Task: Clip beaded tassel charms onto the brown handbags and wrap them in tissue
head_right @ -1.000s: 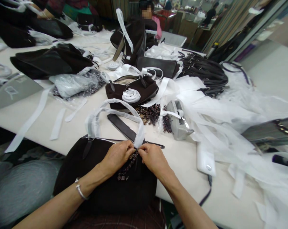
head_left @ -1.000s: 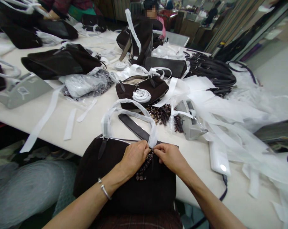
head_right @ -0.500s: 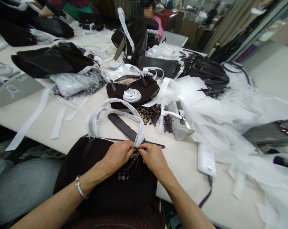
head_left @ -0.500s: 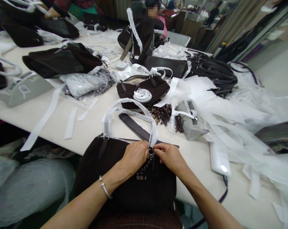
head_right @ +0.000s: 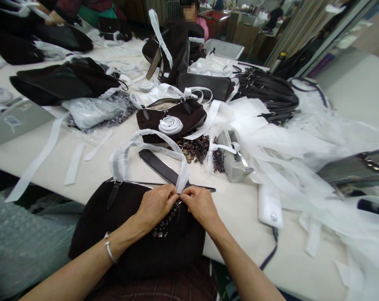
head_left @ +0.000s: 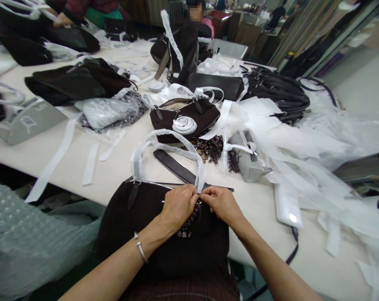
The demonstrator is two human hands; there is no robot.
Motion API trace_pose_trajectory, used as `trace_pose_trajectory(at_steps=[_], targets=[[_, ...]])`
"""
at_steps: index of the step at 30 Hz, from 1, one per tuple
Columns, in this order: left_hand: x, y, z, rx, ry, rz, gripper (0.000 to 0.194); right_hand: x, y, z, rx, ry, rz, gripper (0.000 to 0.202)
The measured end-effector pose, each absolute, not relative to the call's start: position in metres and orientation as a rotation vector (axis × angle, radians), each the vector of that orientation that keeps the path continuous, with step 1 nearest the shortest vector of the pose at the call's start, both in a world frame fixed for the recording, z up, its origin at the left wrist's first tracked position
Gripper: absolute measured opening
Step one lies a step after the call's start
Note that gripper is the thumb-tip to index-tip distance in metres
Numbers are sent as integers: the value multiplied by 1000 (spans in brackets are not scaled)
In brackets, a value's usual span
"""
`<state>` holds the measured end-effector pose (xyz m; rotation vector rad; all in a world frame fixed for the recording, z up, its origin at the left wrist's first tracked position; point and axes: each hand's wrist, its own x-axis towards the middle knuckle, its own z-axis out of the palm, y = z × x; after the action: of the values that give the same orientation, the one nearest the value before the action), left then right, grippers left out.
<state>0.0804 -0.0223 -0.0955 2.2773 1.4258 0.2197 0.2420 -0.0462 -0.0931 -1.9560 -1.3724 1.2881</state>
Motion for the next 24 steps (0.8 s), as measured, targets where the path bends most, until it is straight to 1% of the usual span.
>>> trace_pose_trajectory(at_steps=[5,7,9,10,12,13,15,21,24], targets=[[78,-20,-97,2245,1376,221,9,242,-49,-94,-1897,-1485,1191,21],[78,-20,-97,2253,1365,231,9,241,-49,-93,-1906,-1579,1090,19],[79,-20,-96,2267,1373,304,5,241,-50,-91,-1937,-1642,968,18],[80,-20,-96,2272,1359,359,5,241,-50,-90,-1945,-1646,924,18],[81,-19,-96,2267,1271,466,13,242,-52,-90,-1941,-1594,896,19],[82,-17,-97,2258,1210,506,14,243,-53,-91,-1931,-1553,911,20],[83,-14,-99,2219,1124,560,11,244,-55,-93,-1913,-1470,966,23],[84,-6,-106,2123,1082,605,5,247,-56,-90,-1902,-1294,1215,26],[83,-6,-103,2076,1069,634,7,247,-55,-83,-1968,-1341,1267,27]])
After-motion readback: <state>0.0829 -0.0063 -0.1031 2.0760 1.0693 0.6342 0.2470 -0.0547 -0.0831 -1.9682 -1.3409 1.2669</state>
